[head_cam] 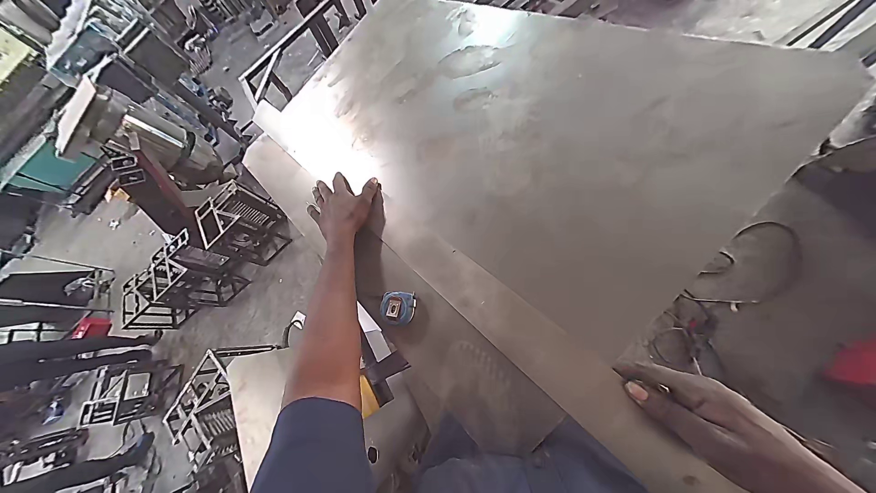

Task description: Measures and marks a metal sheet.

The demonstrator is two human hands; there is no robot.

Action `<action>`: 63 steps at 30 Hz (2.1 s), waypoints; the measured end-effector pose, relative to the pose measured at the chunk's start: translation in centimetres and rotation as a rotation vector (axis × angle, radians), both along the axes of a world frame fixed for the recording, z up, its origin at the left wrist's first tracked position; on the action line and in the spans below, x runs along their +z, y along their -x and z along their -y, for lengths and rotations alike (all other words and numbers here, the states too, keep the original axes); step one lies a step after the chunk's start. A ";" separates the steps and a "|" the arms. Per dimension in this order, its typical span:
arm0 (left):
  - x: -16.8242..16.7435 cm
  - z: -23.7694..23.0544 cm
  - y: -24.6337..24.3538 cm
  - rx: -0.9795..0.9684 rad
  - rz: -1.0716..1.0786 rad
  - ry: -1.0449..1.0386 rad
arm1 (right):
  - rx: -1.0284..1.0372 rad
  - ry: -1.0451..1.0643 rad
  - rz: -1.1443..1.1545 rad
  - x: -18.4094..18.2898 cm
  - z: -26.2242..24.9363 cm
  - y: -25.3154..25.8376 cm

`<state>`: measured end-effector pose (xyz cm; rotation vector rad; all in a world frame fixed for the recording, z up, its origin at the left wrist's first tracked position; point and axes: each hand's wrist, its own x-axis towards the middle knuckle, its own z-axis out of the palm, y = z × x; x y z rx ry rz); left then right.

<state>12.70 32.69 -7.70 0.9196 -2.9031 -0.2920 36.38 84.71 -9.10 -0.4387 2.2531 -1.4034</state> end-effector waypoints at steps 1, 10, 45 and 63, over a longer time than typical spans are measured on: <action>0.0 0.0 0.0 0.002 0.002 -0.006 | -0.001 0.014 -0.002 -0.1 0.0 0.0; 0.1 0.0 0.1 0.001 0.020 -0.005 | -0.001 0.014 -0.023 -0.1 0.1 -0.1; 0.2 0.0 0.1 -0.008 0.003 -0.021 | 0.001 -0.014 -0.061 -0.3 0.1 -0.1; 0.2 -0.1 0.0 -0.014 -0.004 -0.026 | 0.035 -0.019 -0.016 0.2 -0.2 0.2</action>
